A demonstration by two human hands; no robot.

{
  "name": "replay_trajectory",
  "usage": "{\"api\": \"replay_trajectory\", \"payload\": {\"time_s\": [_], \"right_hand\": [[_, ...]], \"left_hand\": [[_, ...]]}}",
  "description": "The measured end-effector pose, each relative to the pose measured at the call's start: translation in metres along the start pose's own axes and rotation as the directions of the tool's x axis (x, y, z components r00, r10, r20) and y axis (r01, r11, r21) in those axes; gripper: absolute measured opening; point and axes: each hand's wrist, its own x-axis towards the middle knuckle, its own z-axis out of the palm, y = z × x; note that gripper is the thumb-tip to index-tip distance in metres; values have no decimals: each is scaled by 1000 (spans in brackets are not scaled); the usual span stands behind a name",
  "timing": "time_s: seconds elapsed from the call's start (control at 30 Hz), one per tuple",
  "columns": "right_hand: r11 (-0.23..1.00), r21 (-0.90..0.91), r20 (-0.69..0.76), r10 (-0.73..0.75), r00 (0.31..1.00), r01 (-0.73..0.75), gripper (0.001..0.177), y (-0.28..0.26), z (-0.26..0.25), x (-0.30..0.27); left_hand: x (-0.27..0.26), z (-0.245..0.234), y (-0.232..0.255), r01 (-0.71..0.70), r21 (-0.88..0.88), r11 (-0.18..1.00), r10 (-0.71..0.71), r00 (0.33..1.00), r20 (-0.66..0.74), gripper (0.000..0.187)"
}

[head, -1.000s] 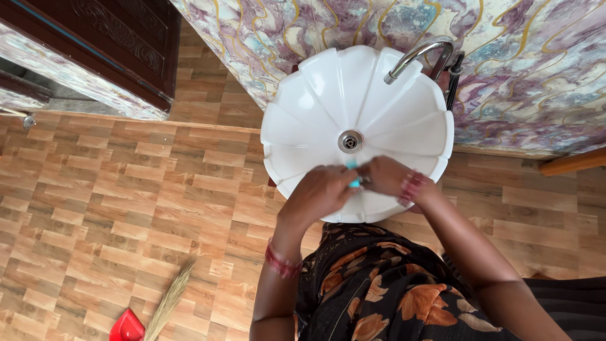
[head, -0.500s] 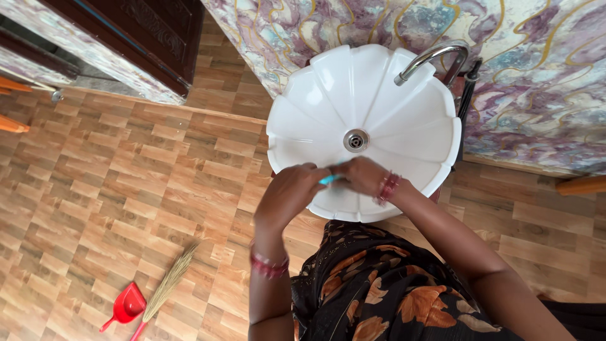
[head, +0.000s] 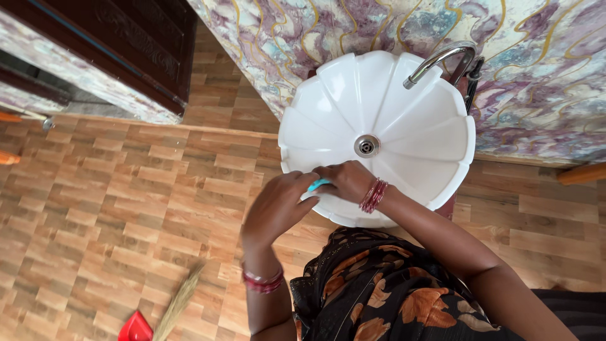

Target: The person cleans the surface of a white pedestal sink using a small blue brush, scrubbing various parts of the basin and the central drain area.

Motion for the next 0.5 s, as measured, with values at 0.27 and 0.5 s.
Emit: {"api": "replay_trajectory", "payload": {"time_s": [0.27, 0.5], "right_hand": [[953, -209, 74, 241, 968, -221, 30, 26, 14, 17], [984, -20, -98, 176, 979, -179, 32, -28, 17, 63]], "left_hand": [[43, 31, -65, -29, -218, 976, 28, 1000, -8, 27], [22, -30, -80, -280, -44, 959, 251, 911, -327, 26]]}}
